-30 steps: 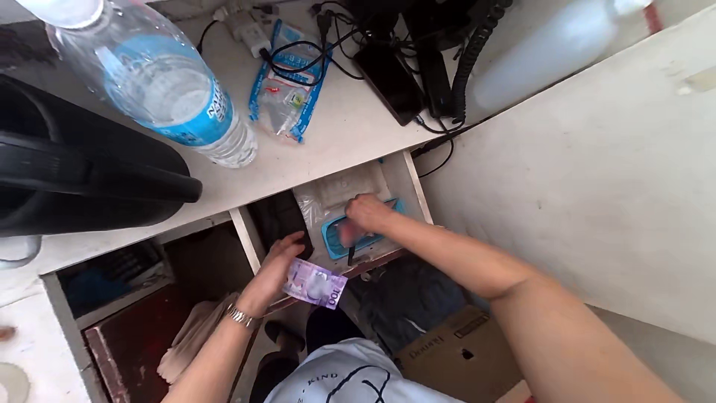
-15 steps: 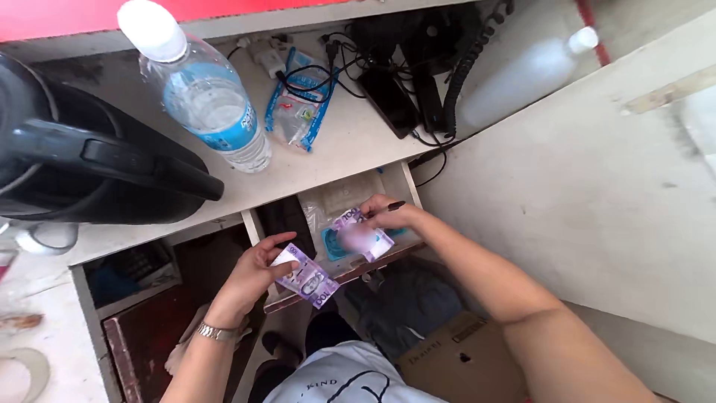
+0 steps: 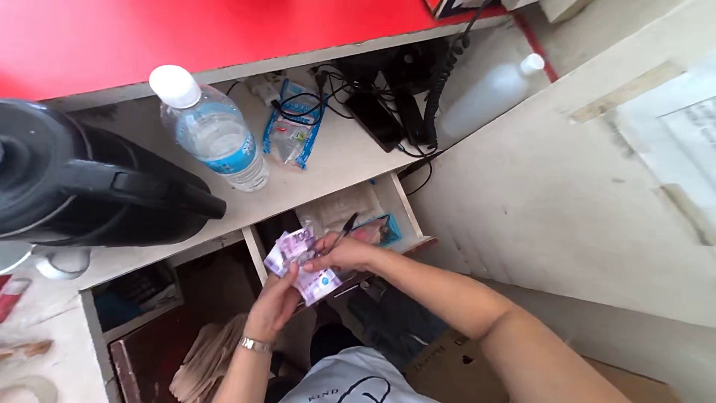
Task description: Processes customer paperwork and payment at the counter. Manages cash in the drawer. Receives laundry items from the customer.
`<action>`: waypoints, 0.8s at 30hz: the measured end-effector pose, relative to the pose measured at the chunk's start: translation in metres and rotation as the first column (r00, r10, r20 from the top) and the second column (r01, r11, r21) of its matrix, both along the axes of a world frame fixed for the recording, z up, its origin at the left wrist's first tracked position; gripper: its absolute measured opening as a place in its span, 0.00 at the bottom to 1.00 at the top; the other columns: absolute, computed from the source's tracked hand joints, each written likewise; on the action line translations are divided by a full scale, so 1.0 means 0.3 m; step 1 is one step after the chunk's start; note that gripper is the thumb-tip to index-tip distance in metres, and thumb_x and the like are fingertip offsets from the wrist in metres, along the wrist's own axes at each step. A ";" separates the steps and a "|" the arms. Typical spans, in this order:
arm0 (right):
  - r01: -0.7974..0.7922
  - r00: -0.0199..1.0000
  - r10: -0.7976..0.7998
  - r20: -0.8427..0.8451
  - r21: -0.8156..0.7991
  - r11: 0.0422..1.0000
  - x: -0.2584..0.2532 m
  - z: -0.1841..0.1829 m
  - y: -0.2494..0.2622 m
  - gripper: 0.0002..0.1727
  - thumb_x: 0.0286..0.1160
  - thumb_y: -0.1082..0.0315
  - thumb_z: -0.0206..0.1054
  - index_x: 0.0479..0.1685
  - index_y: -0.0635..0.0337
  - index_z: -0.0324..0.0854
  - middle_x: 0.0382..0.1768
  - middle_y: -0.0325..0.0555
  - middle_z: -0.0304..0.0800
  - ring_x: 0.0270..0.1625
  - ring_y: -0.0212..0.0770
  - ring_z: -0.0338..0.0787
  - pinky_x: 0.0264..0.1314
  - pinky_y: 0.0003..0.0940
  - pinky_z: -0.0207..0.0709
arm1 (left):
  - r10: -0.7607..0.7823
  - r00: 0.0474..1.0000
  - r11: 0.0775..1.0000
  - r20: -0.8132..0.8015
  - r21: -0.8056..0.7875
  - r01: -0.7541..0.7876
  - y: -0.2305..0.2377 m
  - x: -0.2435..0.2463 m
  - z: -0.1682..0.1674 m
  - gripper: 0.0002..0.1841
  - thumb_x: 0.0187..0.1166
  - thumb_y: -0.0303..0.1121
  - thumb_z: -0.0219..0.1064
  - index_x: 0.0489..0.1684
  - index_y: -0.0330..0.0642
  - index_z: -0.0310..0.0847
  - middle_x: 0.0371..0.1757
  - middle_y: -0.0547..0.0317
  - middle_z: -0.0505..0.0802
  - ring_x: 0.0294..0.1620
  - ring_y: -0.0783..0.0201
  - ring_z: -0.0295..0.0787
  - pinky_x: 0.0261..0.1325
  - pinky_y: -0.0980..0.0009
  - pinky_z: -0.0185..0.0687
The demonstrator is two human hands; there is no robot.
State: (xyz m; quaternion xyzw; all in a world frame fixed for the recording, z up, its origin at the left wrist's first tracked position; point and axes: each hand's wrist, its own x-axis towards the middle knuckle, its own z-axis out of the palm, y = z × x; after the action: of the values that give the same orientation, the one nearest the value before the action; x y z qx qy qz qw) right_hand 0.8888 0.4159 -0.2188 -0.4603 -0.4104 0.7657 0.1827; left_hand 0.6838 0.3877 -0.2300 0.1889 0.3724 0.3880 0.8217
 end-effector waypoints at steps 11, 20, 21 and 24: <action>-0.388 0.352 -0.197 0.915 0.334 0.859 0.239 0.194 0.306 0.16 0.71 0.70 0.72 0.58 0.60 0.87 0.52 0.62 0.90 0.56 0.66 0.90 0.51 0.68 0.81 | 0.127 0.968 0.985 -0.218 -0.091 -0.149 0.063 -0.068 0.024 0.21 0.97 0.38 0.40 0.74 0.36 0.72 0.46 0.47 0.96 0.46 0.53 0.97 0.55 0.56 0.94; -0.530 0.491 -0.149 0.858 0.430 0.731 0.266 0.255 0.306 0.07 0.72 0.71 0.73 0.46 0.60 0.91 0.49 0.57 0.89 0.48 0.56 0.91 0.52 0.58 0.85 | -0.039 0.962 0.991 -0.269 -0.133 0.003 0.042 -0.050 -0.008 0.23 0.89 0.24 0.51 0.82 0.35 0.67 0.53 0.42 0.95 0.53 0.50 0.96 0.60 0.55 0.92; -0.576 0.536 0.011 0.844 0.356 0.736 0.285 0.234 0.259 0.05 0.74 0.70 0.73 0.41 0.58 0.93 0.42 0.52 0.92 0.46 0.52 0.92 0.53 0.57 0.85 | -0.054 0.954 0.992 -0.294 -0.129 0.016 0.046 -0.064 -0.012 0.22 0.88 0.24 0.52 0.81 0.34 0.68 0.51 0.42 0.95 0.52 0.51 0.97 0.60 0.56 0.92; -0.686 0.386 0.411 0.826 -0.041 0.726 0.344 -0.002 0.134 0.09 0.77 0.73 0.70 0.49 0.63 0.92 0.45 0.58 0.93 0.48 0.59 0.92 0.55 0.64 0.84 | -0.169 0.907 0.985 -0.386 -0.102 0.140 0.066 -0.071 -0.004 0.20 0.87 0.23 0.53 0.76 0.32 0.72 0.49 0.44 0.95 0.48 0.52 0.97 0.56 0.58 0.93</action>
State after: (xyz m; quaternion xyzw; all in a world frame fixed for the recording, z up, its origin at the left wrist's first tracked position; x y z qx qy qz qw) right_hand 0.9920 0.4560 -0.2194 -0.5480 -0.6899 0.4204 -0.2168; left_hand 0.6624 0.4075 -0.2313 0.2621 0.5271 0.2623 0.7646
